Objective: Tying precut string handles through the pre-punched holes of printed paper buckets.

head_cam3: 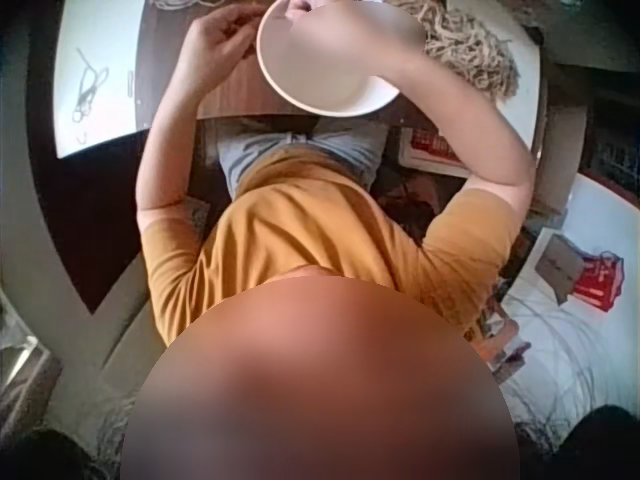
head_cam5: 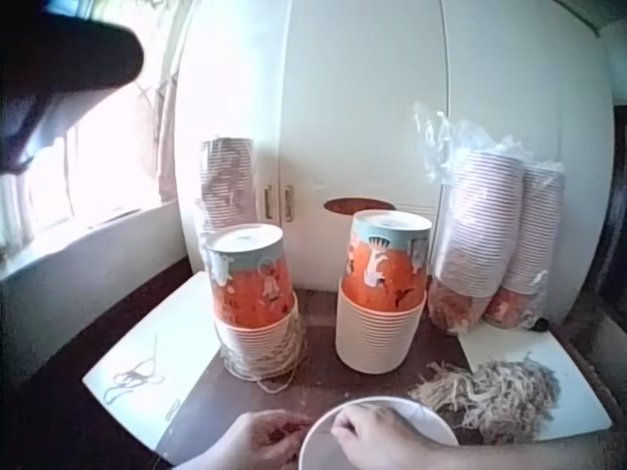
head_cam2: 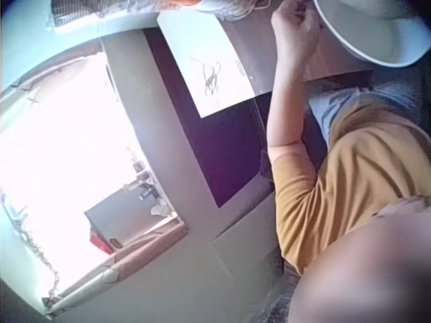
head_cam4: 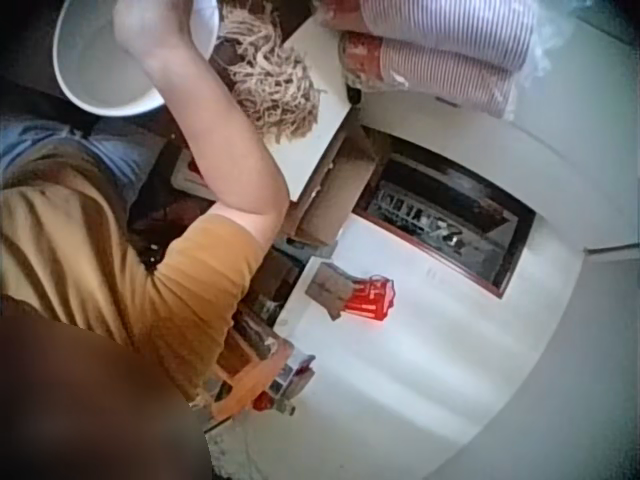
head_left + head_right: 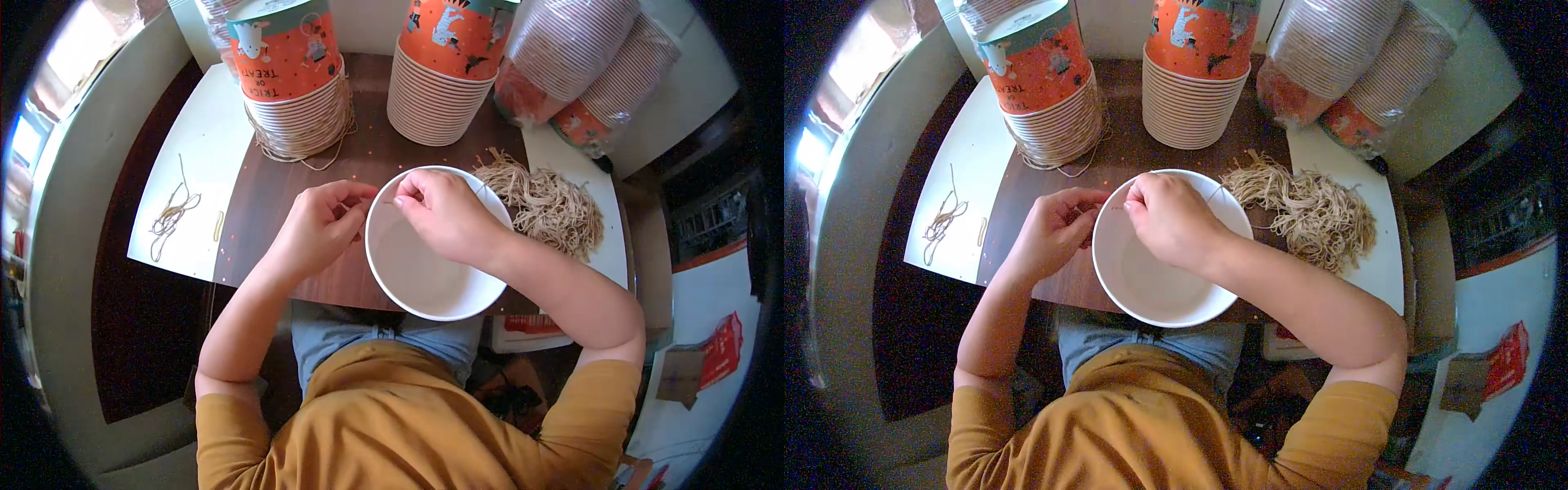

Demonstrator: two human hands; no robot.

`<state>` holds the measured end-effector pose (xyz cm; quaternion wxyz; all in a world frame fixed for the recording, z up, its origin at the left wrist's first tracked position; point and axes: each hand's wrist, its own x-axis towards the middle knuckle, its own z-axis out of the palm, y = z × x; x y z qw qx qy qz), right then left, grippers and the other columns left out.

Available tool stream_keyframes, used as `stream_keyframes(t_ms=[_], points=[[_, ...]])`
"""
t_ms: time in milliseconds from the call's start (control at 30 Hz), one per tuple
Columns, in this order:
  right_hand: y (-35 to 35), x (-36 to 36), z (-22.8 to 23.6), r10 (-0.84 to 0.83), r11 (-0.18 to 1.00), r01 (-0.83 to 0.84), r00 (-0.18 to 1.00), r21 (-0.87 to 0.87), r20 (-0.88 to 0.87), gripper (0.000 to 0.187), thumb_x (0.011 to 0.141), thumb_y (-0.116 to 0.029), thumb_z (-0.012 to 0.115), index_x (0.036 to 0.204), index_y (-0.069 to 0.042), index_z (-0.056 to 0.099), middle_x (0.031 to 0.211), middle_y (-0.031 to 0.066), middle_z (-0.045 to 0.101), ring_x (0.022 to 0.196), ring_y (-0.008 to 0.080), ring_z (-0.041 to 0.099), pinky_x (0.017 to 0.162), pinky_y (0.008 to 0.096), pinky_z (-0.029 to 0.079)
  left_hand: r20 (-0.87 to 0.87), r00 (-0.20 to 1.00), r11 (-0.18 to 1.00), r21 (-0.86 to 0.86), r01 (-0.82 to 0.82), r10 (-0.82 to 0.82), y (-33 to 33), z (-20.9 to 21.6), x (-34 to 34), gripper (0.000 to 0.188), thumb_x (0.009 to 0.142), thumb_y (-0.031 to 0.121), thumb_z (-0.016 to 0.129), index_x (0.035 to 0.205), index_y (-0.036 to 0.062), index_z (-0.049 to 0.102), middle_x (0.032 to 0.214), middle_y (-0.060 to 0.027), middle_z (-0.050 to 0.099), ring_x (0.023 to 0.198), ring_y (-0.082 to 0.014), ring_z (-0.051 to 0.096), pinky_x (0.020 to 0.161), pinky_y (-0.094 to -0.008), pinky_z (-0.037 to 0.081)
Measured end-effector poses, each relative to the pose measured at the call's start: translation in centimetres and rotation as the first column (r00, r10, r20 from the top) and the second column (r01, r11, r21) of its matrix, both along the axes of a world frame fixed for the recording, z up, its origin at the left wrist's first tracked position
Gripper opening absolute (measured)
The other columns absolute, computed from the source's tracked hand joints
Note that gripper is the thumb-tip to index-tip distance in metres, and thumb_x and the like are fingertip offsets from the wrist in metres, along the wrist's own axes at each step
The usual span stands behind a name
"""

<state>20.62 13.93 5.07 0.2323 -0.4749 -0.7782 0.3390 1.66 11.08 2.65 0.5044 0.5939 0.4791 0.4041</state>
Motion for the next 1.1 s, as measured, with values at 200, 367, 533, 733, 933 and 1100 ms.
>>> stream_keyframes(t_ms=[200,367,533,733,933,1100], points=[[0.2,-0.3,-0.6,0.004,1.000,-0.003,0.998,0.015,-0.055,0.011,0.088,-0.009,0.057,0.085,0.001,0.060,0.067,0.0041,0.057,0.062,0.0096,0.052,0.057,0.0288,0.044,-0.072,0.997,0.999,0.029,0.034,-0.032,0.1,0.6,0.0,0.024,0.087,0.002,0.053,0.108,-0.0058,0.062,0.084,-0.0082,0.068,0.069,-0.0077,0.061,0.062,-0.0235,0.051],[0.2,-0.6,-0.7,0.003,1.000,-0.003,1.000,-0.008,-0.007,0.010,0.089,-0.008,0.057,0.087,0.001,0.061,0.069,0.0054,0.059,0.064,0.0100,0.054,0.058,0.0291,0.045,-0.166,0.985,0.996,0.069,0.064,-0.052,0.6,0.7,-0.2,0.022,0.086,0.003,0.056,0.105,-0.0043,0.064,0.082,-0.0088,0.067,0.067,-0.0100,0.061,0.060,-0.0257,0.050],[0.2,-0.8,-0.4,0.030,0.999,-0.031,0.999,-0.012,-0.009,0.011,0.089,-0.008,0.057,0.087,0.002,0.061,0.072,0.0064,0.062,0.065,0.0113,0.056,0.059,0.0294,0.045,-0.247,0.967,0.980,0.162,0.112,-0.069,1.1,0.6,-0.3,0.016,0.084,0.005,0.058,0.095,-0.0032,0.066,0.078,-0.0112,0.064,0.064,-0.0146,0.062,0.059,-0.0290,0.050],[0.3,-0.4,-0.3,0.069,0.996,-0.073,0.995,-0.055,-0.071,0.014,0.088,-0.011,0.060,0.091,0.001,0.062,0.077,0.0093,0.064,0.071,0.0139,0.060,0.065,0.0302,0.048,-0.420,0.901,0.882,0.458,0.113,0.103,0.4,0.7,-0.5,0.013,0.082,0.007,0.058,0.086,-0.0042,0.064,0.074,-0.0098,0.062,0.064,-0.0131,0.060,0.060,-0.0292,0.049],[-0.2,2.1,4.0,0.195,0.978,-0.173,0.955,-0.115,0.223,0.025,0.083,-0.021,0.066,0.095,0.000,0.064,0.084,0.0138,0.067,0.075,0.0200,0.063,0.070,0.0333,0.050,0.151,0.986,0.991,0.095,-0.091,0.076,-0.8,-0.8,-2.6,0.010,0.088,0.007,0.053,0.085,-0.0001,0.060,0.080,-0.0048,0.063,0.068,-0.0080,0.055,0.062,-0.0237,0.047],[-0.7,2.2,4.7,0.295,0.954,-0.297,0.928,-0.026,0.229,0.018,0.084,-0.017,0.063,0.087,0.001,0.064,0.075,0.0139,0.064,0.066,0.0216,0.061,0.064,0.0341,0.049,0.519,0.855,0.998,-0.047,0.030,-0.001,-1.3,0.4,-1.6,0.012,0.095,0.011,0.048,0.089,0.0049,0.057,0.091,-0.0083,0.066,0.071,-0.0075,0.056,0.067,-0.0226,0.048]])
